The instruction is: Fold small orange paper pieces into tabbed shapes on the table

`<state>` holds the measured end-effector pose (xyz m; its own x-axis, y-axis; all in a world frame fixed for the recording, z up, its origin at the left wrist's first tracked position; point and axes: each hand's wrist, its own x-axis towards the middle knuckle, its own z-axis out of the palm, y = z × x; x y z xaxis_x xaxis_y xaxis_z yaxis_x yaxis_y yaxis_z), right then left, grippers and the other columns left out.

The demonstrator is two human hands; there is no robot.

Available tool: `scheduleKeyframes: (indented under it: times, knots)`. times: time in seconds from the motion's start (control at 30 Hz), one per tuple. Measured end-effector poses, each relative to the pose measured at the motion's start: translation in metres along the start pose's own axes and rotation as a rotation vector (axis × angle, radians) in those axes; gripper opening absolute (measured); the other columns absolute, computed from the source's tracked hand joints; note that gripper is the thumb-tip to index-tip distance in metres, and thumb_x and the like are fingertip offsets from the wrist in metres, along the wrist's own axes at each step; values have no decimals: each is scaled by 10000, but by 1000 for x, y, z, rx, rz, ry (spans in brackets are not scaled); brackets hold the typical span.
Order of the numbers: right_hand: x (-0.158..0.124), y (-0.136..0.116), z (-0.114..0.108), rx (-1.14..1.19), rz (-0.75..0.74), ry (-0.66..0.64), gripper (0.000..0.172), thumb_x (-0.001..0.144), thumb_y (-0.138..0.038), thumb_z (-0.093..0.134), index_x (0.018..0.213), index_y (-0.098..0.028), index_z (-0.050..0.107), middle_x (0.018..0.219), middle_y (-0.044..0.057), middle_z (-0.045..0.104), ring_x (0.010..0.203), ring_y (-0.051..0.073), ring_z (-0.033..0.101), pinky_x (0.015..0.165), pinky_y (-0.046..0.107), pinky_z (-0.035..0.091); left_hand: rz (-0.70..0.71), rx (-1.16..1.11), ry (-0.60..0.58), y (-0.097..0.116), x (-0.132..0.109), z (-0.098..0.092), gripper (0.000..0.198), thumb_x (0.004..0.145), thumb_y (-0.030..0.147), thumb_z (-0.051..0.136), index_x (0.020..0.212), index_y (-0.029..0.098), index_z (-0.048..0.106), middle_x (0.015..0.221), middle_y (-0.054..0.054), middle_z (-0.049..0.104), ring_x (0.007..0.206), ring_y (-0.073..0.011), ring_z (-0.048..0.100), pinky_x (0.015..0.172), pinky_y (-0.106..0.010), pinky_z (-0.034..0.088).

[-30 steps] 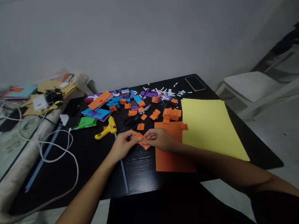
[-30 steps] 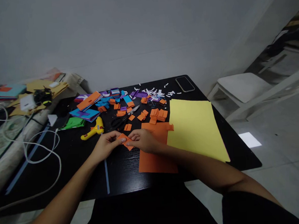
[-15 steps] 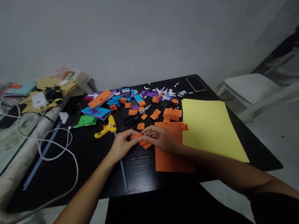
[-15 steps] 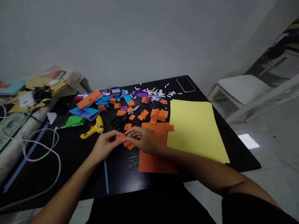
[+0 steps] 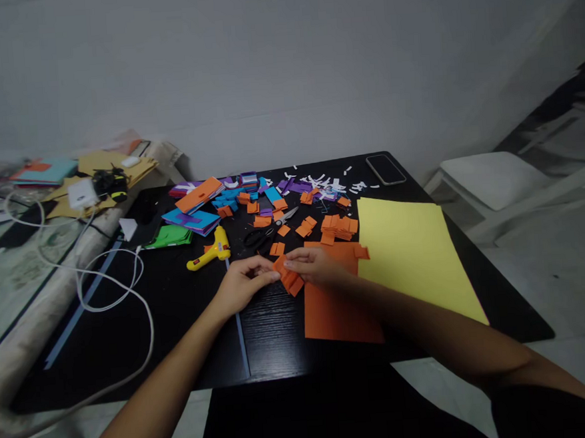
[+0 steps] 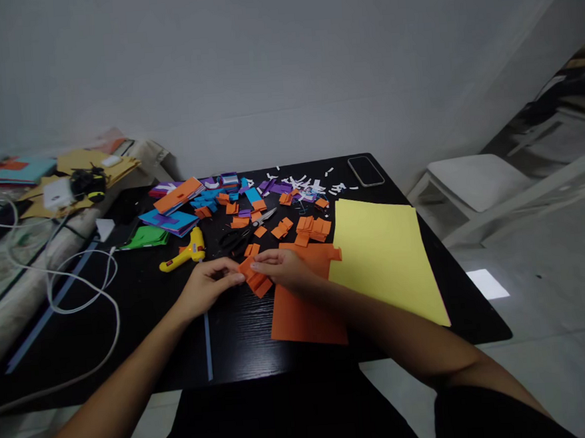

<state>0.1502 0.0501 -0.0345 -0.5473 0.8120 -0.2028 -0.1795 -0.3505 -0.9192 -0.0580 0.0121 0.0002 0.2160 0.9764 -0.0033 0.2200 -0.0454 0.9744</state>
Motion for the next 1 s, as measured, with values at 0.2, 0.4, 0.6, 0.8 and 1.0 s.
scheduleKeyframes:
  times: [0.2,0.4,0.6,0.8,1.0]
  knots:
    - [0,-2,2,39,28,46,406,587,-437,940,818,-180,728,748,2,732,626,106,640,568,239,487,28,21,-13,2,-1,-1,194,748,331,822,731,148,760,643,-26,718,591,-126,599,568,-219,460]
    - [-3,-6,4,20,-11,22,322,644,-397,912,822,-199,730,782,11,746,709,139,686,672,280,552,54,40,-7,4,-2,-2,212,743,345,833,720,148,759,656,-34,733,602,-140,629,570,-225,490]
    - [-5,-10,4,-55,-90,45,321,676,-403,887,856,-200,715,836,9,740,789,151,699,813,329,560,78,107,2,4,-2,-3,246,794,380,787,740,143,747,650,-24,701,583,-124,577,552,-218,445]
    - [-6,-13,5,-123,-140,94,304,672,-378,875,819,-211,668,808,-12,721,794,154,698,851,339,553,105,223,11,-1,-1,0,318,896,431,677,775,138,707,678,-6,643,610,-114,537,578,-221,408]
    - [-5,-12,3,-202,-107,97,317,660,-381,876,836,-203,682,771,-5,721,761,166,698,800,342,553,195,350,-5,-5,-1,-2,310,938,413,636,788,147,687,722,-8,650,669,-127,561,648,-233,429]
